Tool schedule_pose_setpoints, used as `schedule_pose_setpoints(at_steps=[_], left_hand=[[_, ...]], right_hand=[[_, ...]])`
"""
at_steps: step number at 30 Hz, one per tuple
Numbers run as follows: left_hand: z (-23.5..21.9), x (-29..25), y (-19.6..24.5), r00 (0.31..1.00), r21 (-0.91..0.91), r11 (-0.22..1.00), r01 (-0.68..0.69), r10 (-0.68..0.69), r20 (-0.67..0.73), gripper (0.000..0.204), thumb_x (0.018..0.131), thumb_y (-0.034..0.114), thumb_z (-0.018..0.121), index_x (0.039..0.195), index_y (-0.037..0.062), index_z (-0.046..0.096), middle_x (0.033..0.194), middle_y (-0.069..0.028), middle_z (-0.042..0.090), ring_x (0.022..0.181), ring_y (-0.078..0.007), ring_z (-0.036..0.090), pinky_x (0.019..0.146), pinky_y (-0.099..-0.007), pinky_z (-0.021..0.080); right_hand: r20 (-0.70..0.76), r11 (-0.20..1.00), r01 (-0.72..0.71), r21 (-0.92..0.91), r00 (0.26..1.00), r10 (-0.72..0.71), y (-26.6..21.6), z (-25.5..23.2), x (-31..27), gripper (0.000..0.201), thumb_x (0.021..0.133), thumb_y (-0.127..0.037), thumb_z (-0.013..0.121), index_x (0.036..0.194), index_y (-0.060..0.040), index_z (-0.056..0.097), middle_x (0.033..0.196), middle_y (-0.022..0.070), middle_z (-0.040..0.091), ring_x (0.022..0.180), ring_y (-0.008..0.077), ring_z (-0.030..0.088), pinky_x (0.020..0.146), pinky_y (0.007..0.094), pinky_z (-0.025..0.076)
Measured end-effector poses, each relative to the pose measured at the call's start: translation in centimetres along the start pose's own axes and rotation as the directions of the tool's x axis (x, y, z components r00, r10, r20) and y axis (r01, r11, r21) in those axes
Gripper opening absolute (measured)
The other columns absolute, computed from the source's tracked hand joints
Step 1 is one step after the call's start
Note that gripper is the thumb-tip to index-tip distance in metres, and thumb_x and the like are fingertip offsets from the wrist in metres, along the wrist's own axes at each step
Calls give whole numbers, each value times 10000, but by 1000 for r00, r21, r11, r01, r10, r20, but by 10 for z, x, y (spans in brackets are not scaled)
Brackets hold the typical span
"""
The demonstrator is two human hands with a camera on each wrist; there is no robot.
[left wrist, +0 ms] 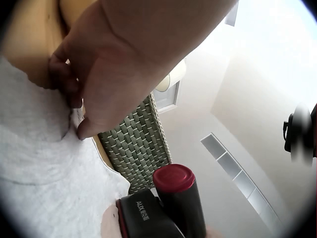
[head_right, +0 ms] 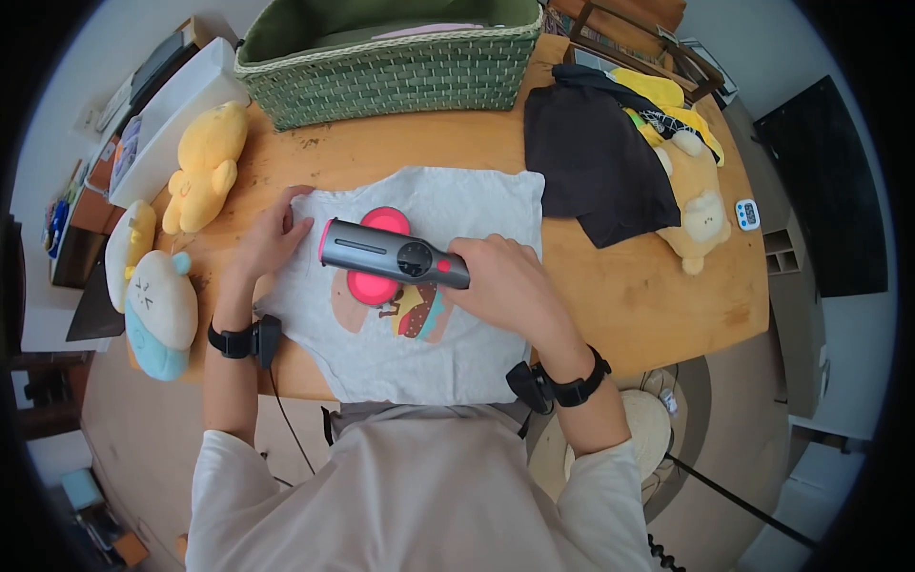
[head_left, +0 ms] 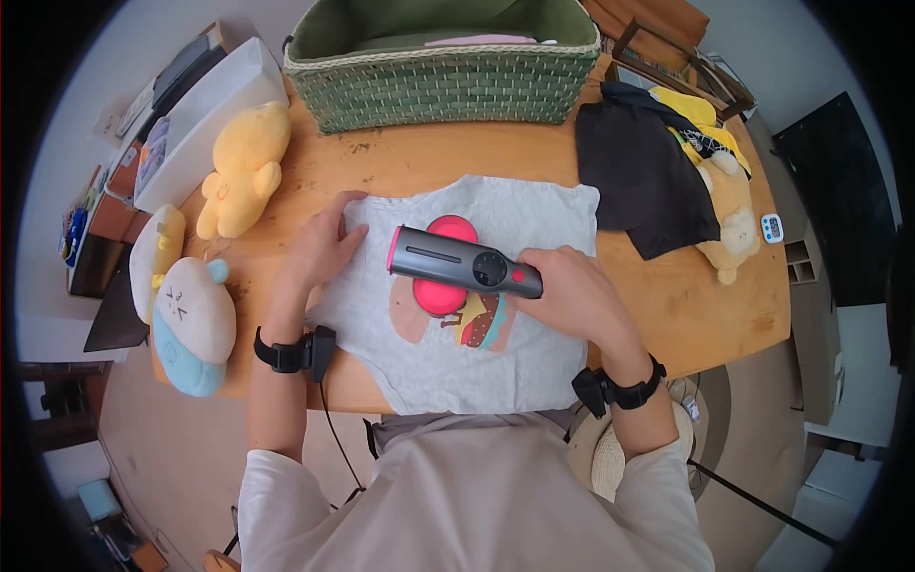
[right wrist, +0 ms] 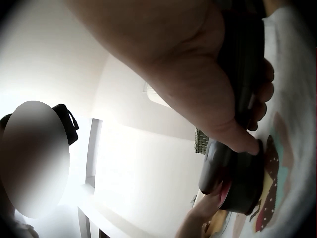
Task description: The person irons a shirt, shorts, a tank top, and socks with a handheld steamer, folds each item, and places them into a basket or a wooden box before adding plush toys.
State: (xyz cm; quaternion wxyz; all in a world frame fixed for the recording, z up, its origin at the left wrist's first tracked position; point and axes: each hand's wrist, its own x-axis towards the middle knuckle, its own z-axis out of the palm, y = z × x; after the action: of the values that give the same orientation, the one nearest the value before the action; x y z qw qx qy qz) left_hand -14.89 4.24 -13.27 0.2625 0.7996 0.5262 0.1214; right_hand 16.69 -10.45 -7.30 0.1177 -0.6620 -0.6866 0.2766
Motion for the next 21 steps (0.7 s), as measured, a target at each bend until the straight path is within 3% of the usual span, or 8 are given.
schedule_pose_setpoints(at_steps=[2, 7, 10, 12, 14, 17, 21], left_hand=[[5, 0, 6, 999, 37, 999, -4, 6, -38, 463, 924, 195, 673, 1368, 163, 546, 706, -108, 587, 665, -272, 606, 644, -413, 488], [10, -2, -3, 995, 43, 999, -4, 8, -100, 466, 920, 184, 680, 1369, 164, 556, 704, -78, 552, 661, -215, 573, 644, -379, 481], [14, -6, -24, 999, -125, 992, -19, 14, -34, 417, 943, 142, 649, 1355, 143, 582, 724, -43, 526, 673, -162, 530, 654, -334, 469], [11, -7, -24, 992, -284, 951, -123, 107, -70, 410, 981, 43, 570, 1386, 100, 562, 748, 36, 414, 695, -81, 417, 639, -251, 400], [6, -9, -20, 994, -259, 960, -109, 99, -51, 363, 998, 45, 544, 1355, 91, 590, 766, 37, 438, 716, -78, 429, 651, -240, 403], [1, -11, -19, 1000, -319, 947, -22, 22, -5, 314, 1009, 86, 548, 1315, 81, 615, 802, 29, 495, 733, -79, 450, 664, -239, 414], [-2, -13, -12, 1000, -309, 951, 20, -26, -13, 277, 1025, 137, 544, 1277, 66, 634, 847, 7, 554, 755, -84, 478, 688, -242, 435]], right_hand=[[-7, 996, 70, 55, 998, -69, 1, 6, 5, 285, 750, -239, 802, 921, -36, 697, 746, 200, 659, 755, 415, 647, 660, 456, 488], [45, 997, 57, 53, 997, -59, -7, 13, 12, 364, 780, -330, 807, 961, -39, 687, 755, 189, 670, 772, 403, 659, 685, 460, 500], [51, 996, 58, 68, 997, -61, -8, 19, 13, 407, 803, -394, 798, 987, -51, 681, 751, 173, 676, 774, 395, 668, 689, 464, 505], [50, 996, 57, 73, 997, -61, -9, 21, 14, 411, 804, -407, 799, 997, -63, 682, 744, 165, 672, 770, 391, 667, 681, 458, 501], [26, 989, 63, 132, 997, -67, -6, 19, 11, 404, 801, -405, 798, 1009, -77, 687, 739, 155, 666, 761, 381, 664, 670, 447, 495], [-18, 990, 119, 74, 993, -118, 2, 13, 1, 388, 798, -378, 805, 1008, -75, 686, 735, 158, 652, 749, 381, 650, 660, 438, 483], [87, 994, 87, 59, 992, -92, 1, -8, -14, 376, 788, -349, 816, 1005, -71, 685, 745, 163, 642, 747, 385, 636, 659, 433, 474]])
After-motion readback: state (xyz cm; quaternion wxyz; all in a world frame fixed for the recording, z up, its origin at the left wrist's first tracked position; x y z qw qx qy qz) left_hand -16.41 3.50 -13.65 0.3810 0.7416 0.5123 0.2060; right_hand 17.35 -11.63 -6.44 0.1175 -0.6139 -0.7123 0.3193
